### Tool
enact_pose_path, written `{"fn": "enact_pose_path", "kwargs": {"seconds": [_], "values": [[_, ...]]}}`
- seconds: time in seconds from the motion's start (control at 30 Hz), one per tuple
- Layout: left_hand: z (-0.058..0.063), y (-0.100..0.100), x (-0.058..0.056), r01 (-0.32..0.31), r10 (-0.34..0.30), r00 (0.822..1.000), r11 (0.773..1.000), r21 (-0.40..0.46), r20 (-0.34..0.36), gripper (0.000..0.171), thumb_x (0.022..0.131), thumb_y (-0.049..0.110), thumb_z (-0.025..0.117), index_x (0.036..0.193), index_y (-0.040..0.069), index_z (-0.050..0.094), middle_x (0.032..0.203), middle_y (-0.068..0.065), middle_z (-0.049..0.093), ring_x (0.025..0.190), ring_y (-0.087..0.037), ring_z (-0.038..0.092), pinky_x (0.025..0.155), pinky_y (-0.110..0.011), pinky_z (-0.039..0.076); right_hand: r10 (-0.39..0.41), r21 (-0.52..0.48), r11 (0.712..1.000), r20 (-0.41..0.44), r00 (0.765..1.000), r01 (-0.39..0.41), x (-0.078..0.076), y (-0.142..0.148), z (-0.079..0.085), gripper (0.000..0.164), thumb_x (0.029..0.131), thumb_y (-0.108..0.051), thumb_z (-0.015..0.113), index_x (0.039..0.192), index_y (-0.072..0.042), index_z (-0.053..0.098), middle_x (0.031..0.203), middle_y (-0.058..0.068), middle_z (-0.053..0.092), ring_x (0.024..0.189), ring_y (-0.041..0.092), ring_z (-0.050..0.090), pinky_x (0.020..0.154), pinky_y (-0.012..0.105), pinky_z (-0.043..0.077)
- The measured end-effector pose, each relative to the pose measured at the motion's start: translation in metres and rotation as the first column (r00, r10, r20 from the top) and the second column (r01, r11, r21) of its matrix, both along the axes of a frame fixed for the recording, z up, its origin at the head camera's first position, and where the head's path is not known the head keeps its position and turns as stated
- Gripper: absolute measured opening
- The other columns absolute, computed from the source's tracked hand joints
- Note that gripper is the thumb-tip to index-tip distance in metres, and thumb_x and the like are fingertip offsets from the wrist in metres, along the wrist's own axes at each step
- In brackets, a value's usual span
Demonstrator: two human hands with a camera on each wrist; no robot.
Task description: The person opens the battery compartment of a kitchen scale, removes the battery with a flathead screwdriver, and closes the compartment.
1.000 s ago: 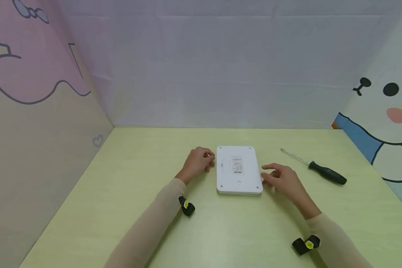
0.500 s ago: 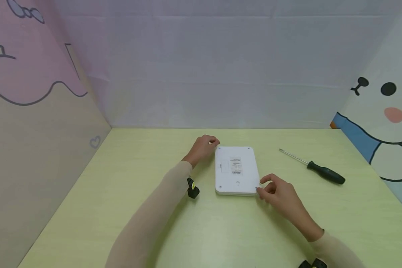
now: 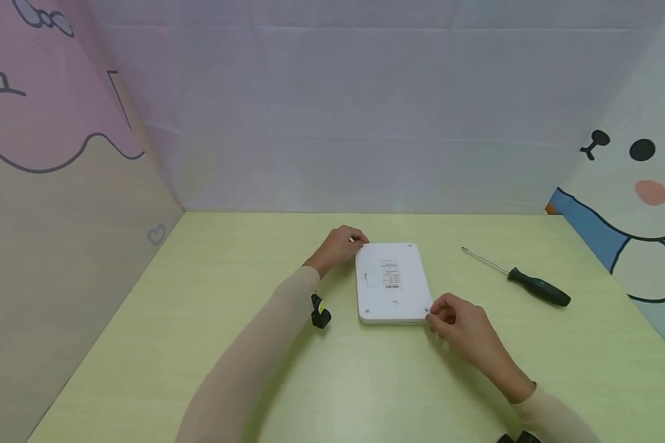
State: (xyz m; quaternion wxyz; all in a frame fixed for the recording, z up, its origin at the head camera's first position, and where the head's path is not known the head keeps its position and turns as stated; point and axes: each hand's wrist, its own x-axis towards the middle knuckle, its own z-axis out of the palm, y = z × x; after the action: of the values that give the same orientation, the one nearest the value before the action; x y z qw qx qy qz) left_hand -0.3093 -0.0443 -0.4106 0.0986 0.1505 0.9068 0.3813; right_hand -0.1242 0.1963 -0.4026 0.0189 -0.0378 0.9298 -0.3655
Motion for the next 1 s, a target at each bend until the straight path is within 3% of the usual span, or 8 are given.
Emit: {"fn": "enact_pose_path", "kwargs": {"seconds": [0.3,0.63,1.0], "values": [[-0.005,-0.009,0.000,0.029,-0.029,0.999,1.000,-0.004,-0.029,0.023,0.100,0.014,0.054,0.113,0.015,0.072,0.121,-0.002,0.065,0.106,-0.020,0.054,0.088,-0.034,0.048,-0.012,0.055,0.998,-0.009,1.000,0.012,-0.003,0.007,0.002,0.008,0.092,-0.016,0.064,0.087,-0.009,0.063,0.070,-0.001,0.064,0.061,0.011,0.052,0.051,0.022,0.040],[-0.002,-0.023,0.006,0.062,-0.063,0.998,0.997,0.036,0.019,0.026,0.099,0.012,0.053,0.115,0.016,0.073,0.117,-0.003,0.066,0.100,-0.019,0.054,0.081,-0.029,0.046,-0.022,0.088,0.996,-0.025,0.999,0.024,-0.005,0.012,0.003,0.014,0.093,-0.018,0.063,0.084,-0.009,0.063,0.066,-0.002,0.062,0.056,0.011,0.050,0.048,0.023,0.040],[-0.002,-0.034,0.008,0.087,-0.087,0.996,0.996,0.014,-0.003,0.026,0.100,0.009,0.053,0.112,0.015,0.075,0.123,-0.003,0.068,0.107,-0.019,0.057,0.086,-0.030,0.048,-0.039,0.074,0.996,-0.009,0.999,0.039,-0.006,0.014,0.002,0.016,0.093,-0.021,0.064,0.092,-0.005,0.063,0.074,0.000,0.067,0.061,0.010,0.057,0.049,0.024,0.041]]}}
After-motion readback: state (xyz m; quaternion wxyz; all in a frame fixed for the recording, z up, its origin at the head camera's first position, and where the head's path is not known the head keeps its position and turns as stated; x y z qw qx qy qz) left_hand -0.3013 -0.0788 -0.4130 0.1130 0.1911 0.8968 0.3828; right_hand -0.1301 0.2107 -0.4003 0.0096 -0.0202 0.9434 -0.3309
